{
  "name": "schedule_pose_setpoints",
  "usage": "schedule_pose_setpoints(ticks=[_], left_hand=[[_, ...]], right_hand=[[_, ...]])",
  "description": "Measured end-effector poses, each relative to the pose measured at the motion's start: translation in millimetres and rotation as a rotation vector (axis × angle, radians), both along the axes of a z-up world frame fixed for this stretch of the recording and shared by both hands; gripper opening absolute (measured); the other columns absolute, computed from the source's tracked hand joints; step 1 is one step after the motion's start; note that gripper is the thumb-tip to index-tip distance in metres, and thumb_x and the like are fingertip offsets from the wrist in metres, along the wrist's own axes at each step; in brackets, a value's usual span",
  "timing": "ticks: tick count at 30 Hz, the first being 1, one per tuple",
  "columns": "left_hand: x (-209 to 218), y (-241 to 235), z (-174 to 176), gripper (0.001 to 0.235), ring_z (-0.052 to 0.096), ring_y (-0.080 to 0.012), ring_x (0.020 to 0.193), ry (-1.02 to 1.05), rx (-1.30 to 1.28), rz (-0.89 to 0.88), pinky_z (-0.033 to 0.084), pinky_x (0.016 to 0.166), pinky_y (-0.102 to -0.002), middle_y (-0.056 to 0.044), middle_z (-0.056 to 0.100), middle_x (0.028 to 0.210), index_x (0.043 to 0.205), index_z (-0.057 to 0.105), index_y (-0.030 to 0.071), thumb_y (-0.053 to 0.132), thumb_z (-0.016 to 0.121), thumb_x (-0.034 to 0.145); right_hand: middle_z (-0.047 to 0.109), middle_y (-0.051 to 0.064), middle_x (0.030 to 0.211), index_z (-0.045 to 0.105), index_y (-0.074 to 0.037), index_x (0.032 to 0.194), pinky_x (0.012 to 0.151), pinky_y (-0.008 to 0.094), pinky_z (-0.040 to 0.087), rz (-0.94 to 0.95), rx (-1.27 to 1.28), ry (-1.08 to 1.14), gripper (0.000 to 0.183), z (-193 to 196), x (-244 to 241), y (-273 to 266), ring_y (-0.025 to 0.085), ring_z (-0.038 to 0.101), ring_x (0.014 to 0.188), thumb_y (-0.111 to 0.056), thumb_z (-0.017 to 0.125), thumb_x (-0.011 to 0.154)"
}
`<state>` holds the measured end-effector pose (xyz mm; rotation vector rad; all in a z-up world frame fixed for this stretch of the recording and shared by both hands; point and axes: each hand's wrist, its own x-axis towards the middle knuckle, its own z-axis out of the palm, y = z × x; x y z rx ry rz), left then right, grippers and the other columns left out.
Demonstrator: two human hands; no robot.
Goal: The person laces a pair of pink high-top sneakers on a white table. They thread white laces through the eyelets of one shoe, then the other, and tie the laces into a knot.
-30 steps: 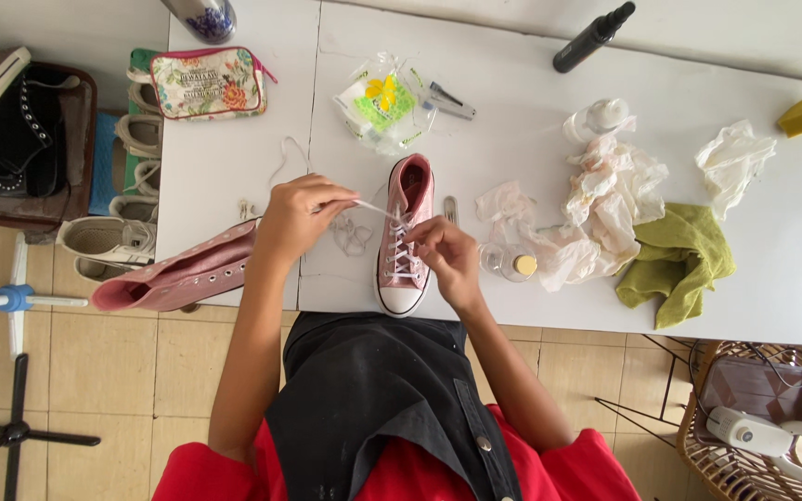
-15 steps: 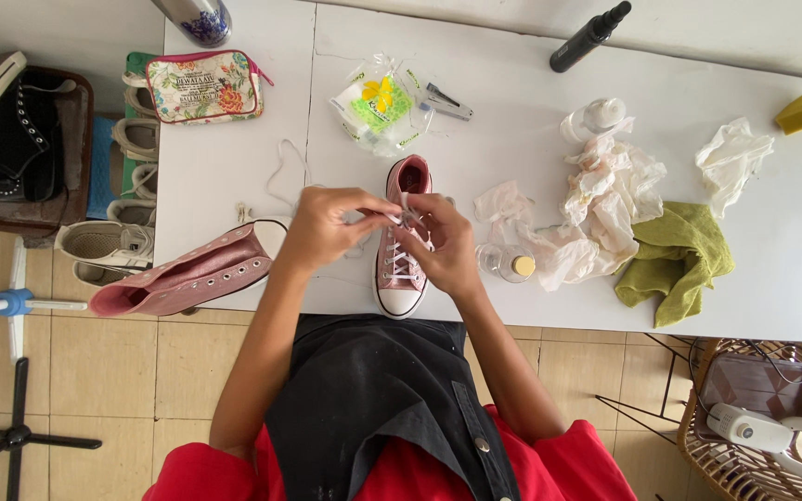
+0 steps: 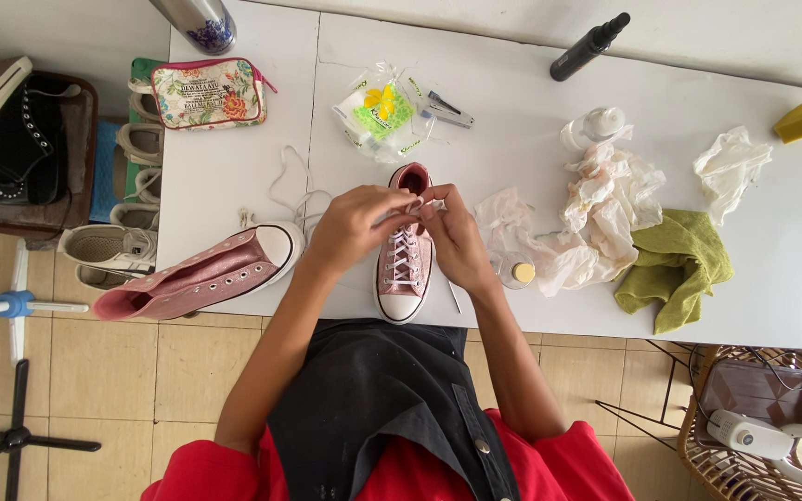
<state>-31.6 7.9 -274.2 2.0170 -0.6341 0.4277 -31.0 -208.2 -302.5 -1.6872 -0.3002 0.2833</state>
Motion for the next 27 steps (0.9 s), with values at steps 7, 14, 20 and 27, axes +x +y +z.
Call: schedule_pose_setpoints(ticks=[7, 14, 20, 27], left_hand=[[-1.7, -0.7, -0.5, 0.021, 0.084, -0.0222, 0.094, -0.203, 0.147, -0.042, 0.069, 0.087, -0.034, -0.008, 0.087, 0.096, 0.113, 0.083, 0.008, -0.006, 0.083, 0.097], [4.9, 6.0, -4.4, 0.014, 0.083, -0.0268, 0.09, 0.084, -0.012, -0.096, 0.068, 0.082, -0.038, -0.005, 0.082, 0.095, 0.11, 0.08, 0.01, -0.001, 0.082, 0.101], [9.1, 6.0, -0.8, 0.015, 0.082, -0.0272, 0.085, 0.157, -0.126, -0.106, 0.067, 0.08, -0.04, -0.007, 0.081, 0.093, 0.111, 0.08, 0.01, 0.0, 0.085, 0.1], [13.9, 2.9, -7.3, 0.022, 0.08, -0.0223, 0.085, 0.212, -0.266, -0.093, 0.066, 0.082, -0.038, -0.005, 0.083, 0.095, 0.118, 0.081, 0.012, 0.005, 0.088, 0.099]], right_hand=[[0.076, 0.014, 0.097, 0.063, 0.001, 0.142, 0.069, 0.034, 0.071, -0.325, 0.146, 0.081, 0.034, 11.9, 3.3, 19.6, 0.02, 0.081, 0.075, -0.001, 0.07, 0.109], [0.076, 0.018, 0.102, 0.08, 0.005, 0.12, 0.075, 0.039, 0.071, -0.259, 0.114, -0.015, 0.022, 3.2, 0.3, 14.6, 0.026, 0.082, 0.08, 0.006, 0.081, 0.098], [0.08, 0.005, 0.101, 0.088, -0.013, 0.113, 0.077, 0.031, 0.059, -0.202, -0.167, -0.275, 0.024, 18.4, 1.7, 8.8, 0.02, 0.073, 0.089, -0.003, 0.09, 0.091], [0.074, 0.009, 0.092, 0.049, -0.006, 0.142, 0.088, 0.029, 0.05, 0.0, 0.317, 0.243, 0.048, 7.0, 11.0, 4.0, 0.015, 0.066, 0.09, 0.0, 0.069, 0.099]])
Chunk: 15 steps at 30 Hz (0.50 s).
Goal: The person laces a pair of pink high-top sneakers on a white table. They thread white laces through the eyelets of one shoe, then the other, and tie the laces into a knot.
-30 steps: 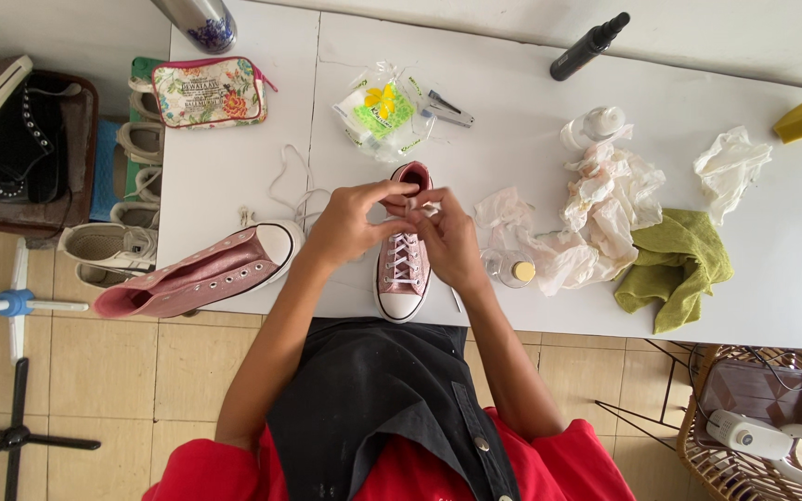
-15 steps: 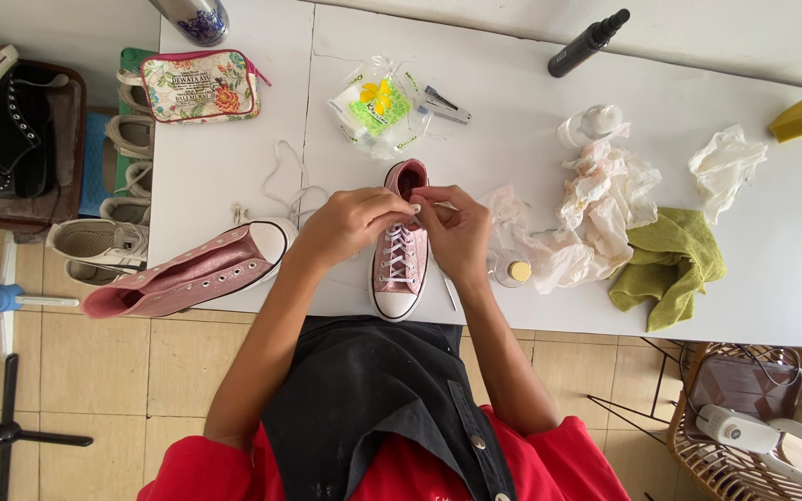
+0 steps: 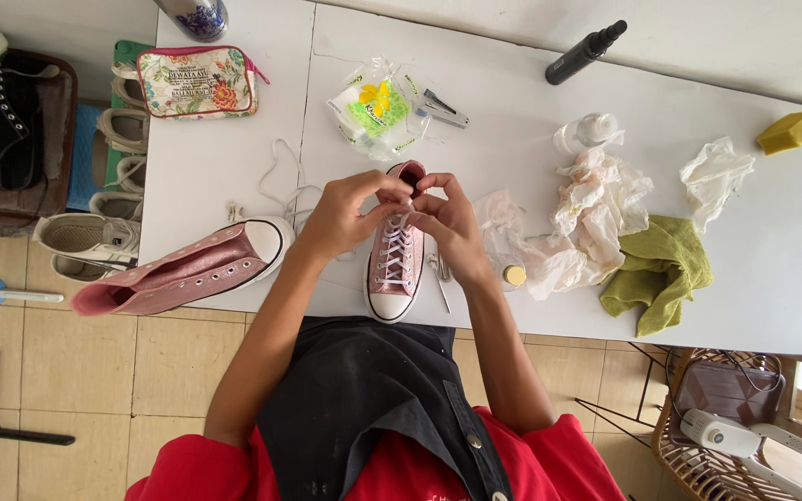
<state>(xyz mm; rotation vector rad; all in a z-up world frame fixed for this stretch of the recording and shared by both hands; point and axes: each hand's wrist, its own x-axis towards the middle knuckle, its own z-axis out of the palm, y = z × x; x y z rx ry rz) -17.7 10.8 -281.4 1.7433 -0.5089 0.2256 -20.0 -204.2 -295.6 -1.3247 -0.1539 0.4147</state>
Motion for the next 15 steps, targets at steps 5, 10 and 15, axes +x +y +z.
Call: schedule_pose_setpoints(ticks=[5, 10, 15], left_hand=[[4.8, -5.4, -21.4, 0.024, 0.079, -0.018, 0.083, 0.214, -0.247, 0.014, 0.065, 0.08, -0.035, -0.009, 0.081, 0.093, 0.116, 0.082, 0.007, 0.007, 0.093, 0.094], [5.7, -5.7, -58.0, 0.02, 0.075, -0.0138, 0.076, 0.486, -0.454, 0.005, 0.065, 0.07, -0.029, -0.012, 0.08, 0.087, 0.106, 0.084, 0.002, 0.012, 0.095, 0.093], [12.2, -11.3, -60.7, 0.025, 0.08, -0.0188, 0.063, 0.674, -0.523, 0.249, 0.068, 0.06, -0.029, -0.014, 0.076, 0.089, 0.1, 0.082, -0.001, 0.021, 0.094, 0.097]], right_hand=[[0.067, -0.002, 0.089, 0.069, -0.012, 0.113, 0.077, 0.023, 0.042, -0.146, -0.262, -0.224, 0.042, 5.3, -4.3, 14.8, 0.009, 0.058, 0.087, -0.003, 0.095, 0.081], [0.085, 0.005, 0.092, 0.092, -0.017, 0.1, 0.076, 0.032, 0.057, -0.432, -0.438, -0.673, 0.02, 4.0, -8.6, 21.4, 0.019, 0.072, 0.078, -0.008, 0.101, 0.084], [0.08, 0.003, 0.105, 0.089, -0.019, 0.082, 0.085, 0.042, 0.055, -0.489, -0.579, -1.071, 0.014, -24.5, -13.0, 4.8, 0.027, 0.067, 0.095, -0.013, 0.101, 0.086]])
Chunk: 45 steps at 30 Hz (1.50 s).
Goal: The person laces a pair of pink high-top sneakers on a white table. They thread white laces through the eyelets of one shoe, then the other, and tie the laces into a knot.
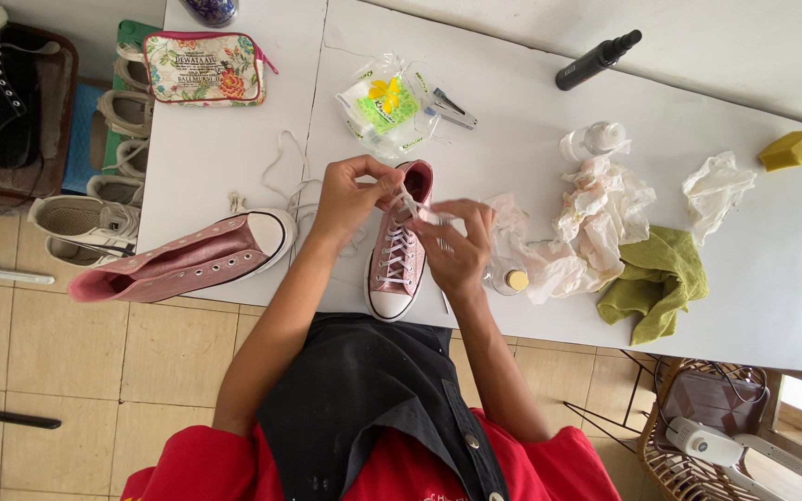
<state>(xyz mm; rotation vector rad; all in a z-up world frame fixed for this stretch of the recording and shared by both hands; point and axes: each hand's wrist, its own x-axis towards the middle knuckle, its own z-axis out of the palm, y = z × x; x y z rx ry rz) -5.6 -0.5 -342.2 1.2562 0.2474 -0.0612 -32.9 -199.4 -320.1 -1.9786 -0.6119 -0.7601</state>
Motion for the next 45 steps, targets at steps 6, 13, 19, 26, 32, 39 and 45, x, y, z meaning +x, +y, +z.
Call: schedule_pose_setpoints(ticks=[6, 13, 19, 26, 32, 39, 45], left_hand=[[-1.9, -12.3, 29.5, 0.026, 0.078, -0.0207, 0.056, 0.021, 0.202, 0.09, 0.064, 0.046, -0.026, -0.015, 0.075, 0.088, 0.102, 0.079, -0.004, 0.019, 0.091, 0.098], [-8.4, 6.3, 4.0, 0.027, 0.073, -0.0192, 0.047, -0.071, 0.235, 0.067, 0.057, 0.036, -0.023, -0.016, 0.074, 0.088, 0.104, 0.077, -0.003, 0.023, 0.086, 0.102], [-55.9, 57.7, -2.2, 0.03, 0.082, -0.0264, 0.067, 0.013, 0.25, -0.054, 0.068, 0.059, -0.034, -0.022, 0.076, 0.098, 0.108, 0.074, 0.0, 0.03, 0.076, 0.111], [-152.9, 71.1, -6.5, 0.019, 0.071, -0.0245, 0.065, -0.013, 0.738, 0.195, 0.059, 0.064, -0.037, -0.011, 0.066, 0.089, 0.12, 0.072, 0.005, 0.023, 0.074, 0.113], [-230.3, 90.2, -27.9, 0.046, 0.07, -0.028, 0.069, 0.478, 0.676, 0.536, 0.054, 0.07, -0.043, -0.013, 0.074, 0.083, 0.105, 0.072, 0.007, 0.052, 0.069, 0.114], [-217.0, 95.7, -44.1, 0.102, 0.074, -0.0488, 0.119, 0.429, 0.34, 0.857, 0.053, 0.111, -0.065, -0.038, 0.046, 0.149, 0.159, 0.017, -0.007, 0.045, 0.087, 0.105], [-233.3, 78.7, -18.8, 0.102, 0.065, -0.0496, 0.128, 0.49, 0.388, 0.855, 0.044, 0.118, -0.067, -0.038, 0.042, 0.152, 0.166, 0.016, -0.008, 0.035, 0.081, 0.101]], right_hand=[[0.069, 0.0, 0.098, 0.088, -0.021, 0.08, 0.087, 0.042, 0.051, 0.011, -0.092, 0.046, 0.015, -29.7, -17.8, -25.8, 0.026, 0.064, 0.092, -0.02, 0.099, 0.09], [0.071, 0.006, 0.096, 0.089, -0.015, 0.089, 0.084, 0.04, 0.054, 0.131, 0.011, 0.287, 0.011, -17.2, -13.1, -29.6, 0.029, 0.066, 0.088, -0.016, 0.1, 0.089], [0.074, 0.01, 0.099, 0.085, -0.01, 0.101, 0.078, 0.04, 0.056, 0.07, -0.027, 0.448, 0.019, 2.8, -42.2, -21.5, 0.03, 0.072, 0.086, -0.014, 0.098, 0.089], [0.074, 0.009, 0.089, 0.082, -0.014, 0.11, 0.073, 0.041, 0.06, 0.448, -0.164, 0.619, 0.012, -34.9, -66.2, 53.1, 0.034, 0.075, 0.08, -0.017, 0.086, 0.099], [0.064, 0.023, 0.122, 0.063, -0.012, 0.149, 0.098, 0.058, 0.057, 0.617, -0.366, 0.731, 0.059, -12.2, -41.8, 143.0, 0.051, 0.07, 0.11, -0.021, 0.086, 0.096], [0.058, 0.028, 0.145, 0.045, -0.019, 0.173, 0.12, 0.065, 0.049, 0.526, -0.615, 1.069, 0.113, -41.2, -20.1, 199.6, 0.056, 0.064, 0.138, -0.064, 0.094, 0.083], [0.065, 0.033, 0.138, 0.049, -0.008, 0.145, 0.118, 0.064, 0.049, 0.634, -0.609, 1.313, 0.113, 9.2, -65.2, 167.4, 0.056, 0.064, 0.138, -0.071, 0.099, 0.065]])
